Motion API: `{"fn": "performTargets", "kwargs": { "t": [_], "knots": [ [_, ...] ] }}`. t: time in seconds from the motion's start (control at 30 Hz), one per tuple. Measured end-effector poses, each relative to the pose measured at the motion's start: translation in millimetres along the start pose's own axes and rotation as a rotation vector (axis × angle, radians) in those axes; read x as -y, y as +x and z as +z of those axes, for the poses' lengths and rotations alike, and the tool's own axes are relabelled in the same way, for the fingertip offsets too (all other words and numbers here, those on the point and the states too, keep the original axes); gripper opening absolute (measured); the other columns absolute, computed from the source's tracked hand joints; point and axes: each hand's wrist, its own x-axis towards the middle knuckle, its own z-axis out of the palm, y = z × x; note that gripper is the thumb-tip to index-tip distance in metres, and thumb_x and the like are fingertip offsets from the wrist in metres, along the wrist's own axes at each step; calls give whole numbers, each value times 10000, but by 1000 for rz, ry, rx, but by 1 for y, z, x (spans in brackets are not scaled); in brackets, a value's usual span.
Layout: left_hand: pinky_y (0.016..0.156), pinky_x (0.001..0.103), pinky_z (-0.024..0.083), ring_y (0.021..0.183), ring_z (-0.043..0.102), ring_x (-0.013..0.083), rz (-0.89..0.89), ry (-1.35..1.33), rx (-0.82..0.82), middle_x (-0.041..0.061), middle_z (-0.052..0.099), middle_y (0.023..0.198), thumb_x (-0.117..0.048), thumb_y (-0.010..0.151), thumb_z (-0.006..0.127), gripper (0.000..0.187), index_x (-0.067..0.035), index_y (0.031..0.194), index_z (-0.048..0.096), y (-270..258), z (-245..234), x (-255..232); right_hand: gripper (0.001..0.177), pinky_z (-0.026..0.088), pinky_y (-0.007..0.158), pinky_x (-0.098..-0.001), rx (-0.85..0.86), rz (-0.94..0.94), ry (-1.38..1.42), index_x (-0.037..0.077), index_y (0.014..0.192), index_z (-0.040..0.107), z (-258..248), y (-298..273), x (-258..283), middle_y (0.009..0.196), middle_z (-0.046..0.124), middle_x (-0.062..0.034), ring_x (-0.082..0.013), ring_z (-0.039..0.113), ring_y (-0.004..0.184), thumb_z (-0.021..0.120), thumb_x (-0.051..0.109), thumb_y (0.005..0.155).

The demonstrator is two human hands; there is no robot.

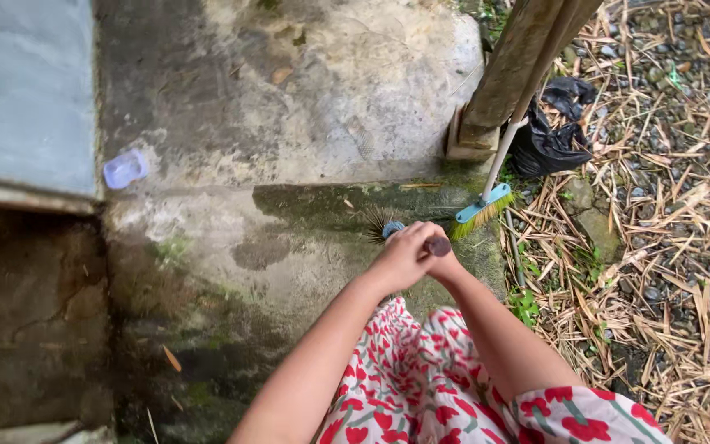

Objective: The person sweeps an outdoor concrete area using a long-handled broom, moving debris and leaves, then picks up a yellow object and places it on a washing machine.

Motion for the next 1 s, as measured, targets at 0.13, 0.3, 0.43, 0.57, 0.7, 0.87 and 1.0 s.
{"fn": "performTargets", "kwargs": {
  "t": [0.13, 0.3, 0.43, 0.57, 0.7, 0.87, 1.0],
  "knots": [
    [984, 493, 451, 1142, 652, 342, 145, 78, -53, 103, 703, 1211, -220, 913, 696, 328, -150, 1208, 572, 76, -57, 8, 266, 569, 832, -323, -77, 0, -17, 50, 1113, 614, -24, 67, 31, 1084, 671, -99, -226, 646, 986, 706, 42, 863],
    [926, 493, 490, 1046, 674, 377, 63, 128, -26, 118, 719, 1085, -289, 879, 734, 422, -170, 1246, 563, 175, -125, -1, 697, 563, 829, -346, -566, 18, -362, 38, 1360, 460, -112, 155, 100, 1293, 528, -150, -294, 639, 1024, 776, -3, 740],
    [806, 474, 531, 1023, 671, 386, 12, 74, -59, 120, 708, 1095, -295, 891, 727, 395, -182, 1234, 568, 227, -168, -10, 841, 610, 796, -324, -868, 133, -389, 8, 1426, 338, -221, 214, 116, 1354, 374, -180, -243, 663, 941, 816, 21, 735],
    [824, 459, 528, 1025, 671, 365, 27, 43, -33, 113, 703, 1071, -276, 930, 711, 349, -198, 1239, 570, 273, -202, 8, 800, 561, 751, -376, -866, 95, -636, 26, 1370, 401, -265, 262, 106, 1115, 565, -131, -261, 640, 857, 881, 135, 740],
    [865, 430, 531, 1044, 653, 340, 233, -14, 1, 104, 671, 1123, -221, 928, 710, 322, -181, 1204, 547, 324, -238, 45, 343, 509, 632, -411, -940, 518, -193, -12, 1005, 675, -260, 281, 104, 771, 639, -71, -234, 642, 689, 712, 328, 1023],
    [860, 434, 523, 1053, 655, 343, 235, 26, 132, 93, 679, 1128, -231, 928, 726, 303, -183, 1184, 571, 403, -308, 81, 452, 471, 606, -381, -709, 602, -620, 31, 755, 685, -188, 302, 146, 626, 602, -41, -209, 604, 628, 692, 413, 996],
    [846, 441, 532, 1030, 662, 348, 206, 27, 265, 94, 666, 1126, -246, 916, 729, 335, -180, 1204, 572, 458, -369, 102, 279, 459, 543, -338, -706, 635, -475, 81, 787, 733, -156, 366, 214, 591, 627, 7, -128, 562, 568, 715, 345, 873]
  ]
}}
